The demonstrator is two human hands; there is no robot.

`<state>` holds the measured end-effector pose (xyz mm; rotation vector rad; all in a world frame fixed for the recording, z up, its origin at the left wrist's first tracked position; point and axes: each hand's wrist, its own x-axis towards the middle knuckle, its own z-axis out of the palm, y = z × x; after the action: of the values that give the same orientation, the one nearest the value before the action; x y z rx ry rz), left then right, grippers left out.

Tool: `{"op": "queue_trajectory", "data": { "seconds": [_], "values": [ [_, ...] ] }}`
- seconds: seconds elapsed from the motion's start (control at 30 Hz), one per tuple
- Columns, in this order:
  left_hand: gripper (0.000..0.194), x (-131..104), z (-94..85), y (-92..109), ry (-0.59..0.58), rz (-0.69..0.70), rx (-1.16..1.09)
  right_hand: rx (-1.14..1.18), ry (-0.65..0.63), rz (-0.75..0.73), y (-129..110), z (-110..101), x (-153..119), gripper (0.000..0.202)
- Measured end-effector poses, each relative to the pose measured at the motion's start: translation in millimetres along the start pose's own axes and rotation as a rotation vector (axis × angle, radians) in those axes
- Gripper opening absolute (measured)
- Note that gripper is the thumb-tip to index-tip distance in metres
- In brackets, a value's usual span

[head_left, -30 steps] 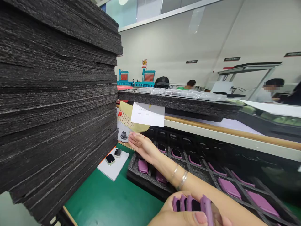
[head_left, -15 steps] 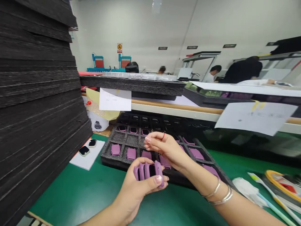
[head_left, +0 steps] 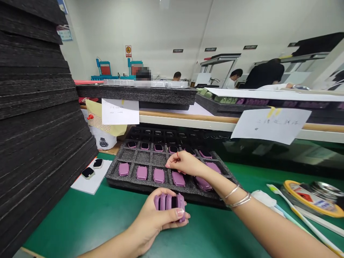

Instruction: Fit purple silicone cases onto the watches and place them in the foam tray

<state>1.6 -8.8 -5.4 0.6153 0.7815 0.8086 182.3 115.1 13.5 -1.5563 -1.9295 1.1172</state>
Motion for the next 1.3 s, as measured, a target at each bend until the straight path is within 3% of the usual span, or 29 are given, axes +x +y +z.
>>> {"op": "queue_trajectory", "data": {
  "seconds": [0.23, 0.4, 0.5, 0.7, 0.83, 0.97, 1.3],
  "values": [
    [0.059, -0.3, 1.1, -2.1, 0.002, -0.023, 0.001, 0.086, 0.053, 0.027, 9.2, -6.3, -0.8, 0.020],
    [0.059, -0.3, 1.1, -2.1, -0.003, -0.026, -0.008, 0.190, 0.180, -0.062, 11.8, -4.6, -19.3, 0.009],
    [0.058, 0.3, 0.0, -1.7, -0.014, -0.028, -0.005, 0.327, 0.202, -0.127, 12.2, -0.9, -31.2, 0.020],
    [0.055, 1.8, -1.9, -1.5, -0.003, 0.008, 0.010, 0.652, 0.111, -0.168, 3.1, 1.2, -53.1, 0.039],
    [0.076, 3.2, -3.4, -2.1, -0.028, 0.094, 0.069, 0.791, 0.045, -0.169, -2.2, 11.7, -71.5, 0.042],
    [0.095, 3.5, -4.7, -2.8, -0.088, 0.109, 0.088, 0.867, -0.002, -0.136, 0.1, 23.8, -80.4, 0.039],
    [0.103, 2.6, -6.7, -8.8, -0.235, 0.138, 0.116, 0.942, -0.113, -0.065, 4.2, 20.9, -82.9, 0.039]
  ]
}}
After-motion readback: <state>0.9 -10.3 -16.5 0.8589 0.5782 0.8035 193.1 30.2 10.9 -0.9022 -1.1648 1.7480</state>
